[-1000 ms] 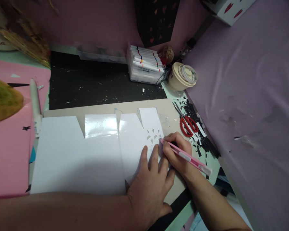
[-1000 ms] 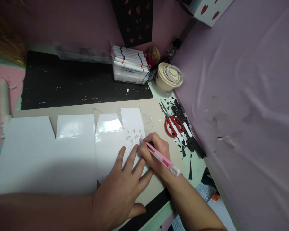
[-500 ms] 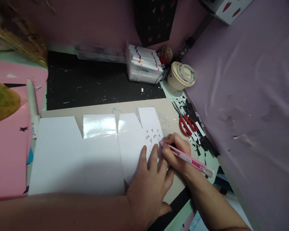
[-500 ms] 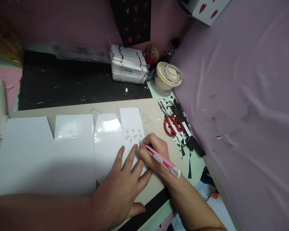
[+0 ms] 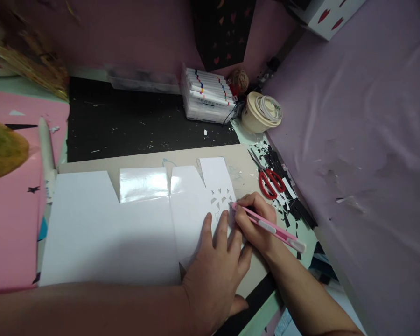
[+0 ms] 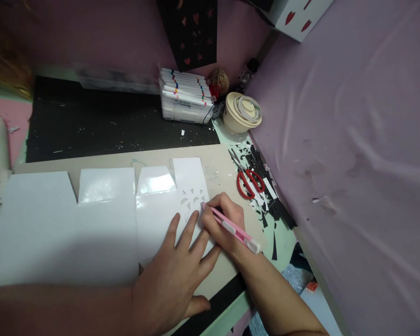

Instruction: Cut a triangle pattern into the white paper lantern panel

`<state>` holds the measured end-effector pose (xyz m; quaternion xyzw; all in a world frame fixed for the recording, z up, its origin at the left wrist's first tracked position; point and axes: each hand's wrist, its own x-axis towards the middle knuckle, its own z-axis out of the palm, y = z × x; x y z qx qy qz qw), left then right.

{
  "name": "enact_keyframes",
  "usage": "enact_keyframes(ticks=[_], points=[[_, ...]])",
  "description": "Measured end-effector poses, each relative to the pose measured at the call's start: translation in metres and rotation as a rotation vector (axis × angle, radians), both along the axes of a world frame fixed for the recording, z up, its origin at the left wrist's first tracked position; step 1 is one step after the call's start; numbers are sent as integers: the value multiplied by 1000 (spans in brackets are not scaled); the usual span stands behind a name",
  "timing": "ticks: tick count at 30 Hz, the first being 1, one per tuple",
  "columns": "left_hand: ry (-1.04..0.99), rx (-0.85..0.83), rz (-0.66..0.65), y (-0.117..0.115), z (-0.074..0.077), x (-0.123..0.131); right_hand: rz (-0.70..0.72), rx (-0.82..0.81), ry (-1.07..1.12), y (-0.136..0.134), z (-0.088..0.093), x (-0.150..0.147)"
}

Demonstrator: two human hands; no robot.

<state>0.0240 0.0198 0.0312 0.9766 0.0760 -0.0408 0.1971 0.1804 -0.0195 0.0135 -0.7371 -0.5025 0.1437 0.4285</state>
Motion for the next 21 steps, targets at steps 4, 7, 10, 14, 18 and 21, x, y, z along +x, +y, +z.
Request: enact_keyframes(ticks=[4,7,10,14,18,21], points=[[0,-1,1,0,0,0,9,-2,-10,0,1,-1],[-1,4,3,0,0,0,8,-9,-18,1,3,-1],[-9,6,8,0,0,0,19,-12,-24,2,4,-1],[-17,8,8,0,0,0,34,-8,-27,2,5,-1],[-1,1,2,1,1,0,51,7,-13,3,7,-2],[6,-3,-4,1,0,0,67,11,0,2,8,-2]])
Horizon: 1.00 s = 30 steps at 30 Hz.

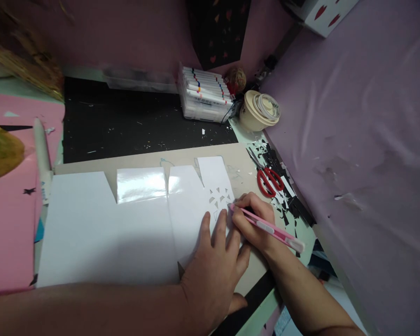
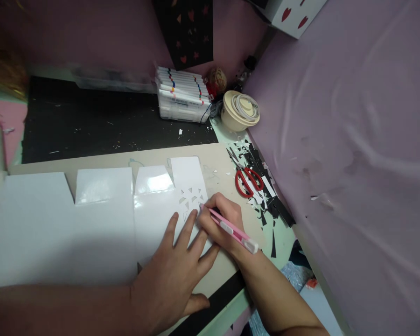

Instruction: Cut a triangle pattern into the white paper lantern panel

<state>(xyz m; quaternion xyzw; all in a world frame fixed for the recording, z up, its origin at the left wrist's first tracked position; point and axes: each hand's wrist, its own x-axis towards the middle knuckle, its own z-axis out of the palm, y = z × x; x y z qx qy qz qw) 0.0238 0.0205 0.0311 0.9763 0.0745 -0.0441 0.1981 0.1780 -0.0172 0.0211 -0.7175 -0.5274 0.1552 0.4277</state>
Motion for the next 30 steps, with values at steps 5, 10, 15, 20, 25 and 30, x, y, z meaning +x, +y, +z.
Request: enact_keyframes(ticks=[5,10,15,20,25,30], points=[[-7,-8,7,-1,-1,-1,31,-1,17,-2,-2,2],[14,-19,-3,-1,0,0,49,4,13,-4,-4,4],[40,-27,-17,1,2,0,52,4,60,-5,-5,5],[64,-38,-29,3,5,1,-130,90,203,-3,1,7],[70,-37,-31,3,3,1,-136,-11,345,-3,8,17],[9,-16,-7,1,-2,-1,-179,-57,559,-7,2,28]])
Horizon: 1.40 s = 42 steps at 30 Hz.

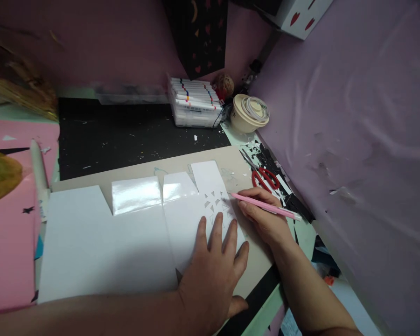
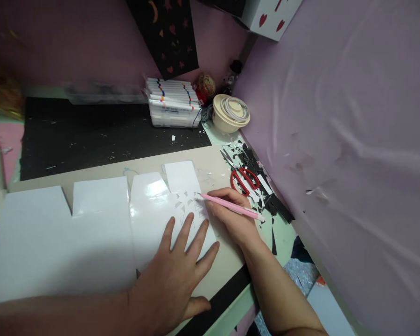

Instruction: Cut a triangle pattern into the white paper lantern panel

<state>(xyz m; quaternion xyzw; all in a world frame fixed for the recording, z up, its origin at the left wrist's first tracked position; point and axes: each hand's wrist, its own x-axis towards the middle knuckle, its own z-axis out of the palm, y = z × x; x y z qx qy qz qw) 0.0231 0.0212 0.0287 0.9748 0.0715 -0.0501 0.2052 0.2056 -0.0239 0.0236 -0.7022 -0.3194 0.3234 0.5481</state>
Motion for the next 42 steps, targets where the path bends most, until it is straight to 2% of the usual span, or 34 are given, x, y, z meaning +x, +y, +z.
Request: enact_keyframes(ticks=[2,5,10,17,29,42], points=[[4,1,-2,0,1,0,20,-31,38,-1,-1,1],[41,-10,-20,2,3,1,10,-77,-48,0,2,-2],[35,-21,-26,4,6,1,49,-26,-170,3,9,-14],[104,-51,-45,6,14,2,116,-75,-192,1,3,-14],[50,-41,-26,5,9,1,118,-116,-217,1,3,-13],[79,-22,-46,6,12,1,111,-113,-215,3,4,-14]])
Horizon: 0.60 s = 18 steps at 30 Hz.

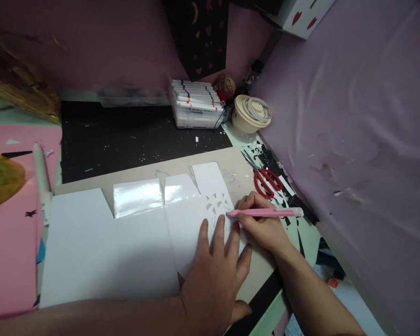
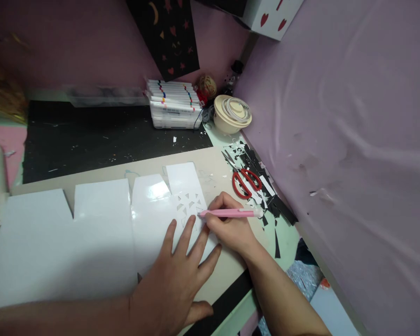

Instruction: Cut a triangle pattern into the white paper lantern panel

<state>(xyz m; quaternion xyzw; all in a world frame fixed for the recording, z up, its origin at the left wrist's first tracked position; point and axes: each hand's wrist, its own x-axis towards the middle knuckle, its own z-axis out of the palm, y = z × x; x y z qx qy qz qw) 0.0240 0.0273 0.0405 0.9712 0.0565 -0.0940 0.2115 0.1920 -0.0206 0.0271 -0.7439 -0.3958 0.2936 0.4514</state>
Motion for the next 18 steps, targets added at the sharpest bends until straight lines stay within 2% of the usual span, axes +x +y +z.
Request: enact_keyframes(ticks=[18], points=[[-25,-5,20,0,-2,0,-68,-4,-43,1,0,0]])
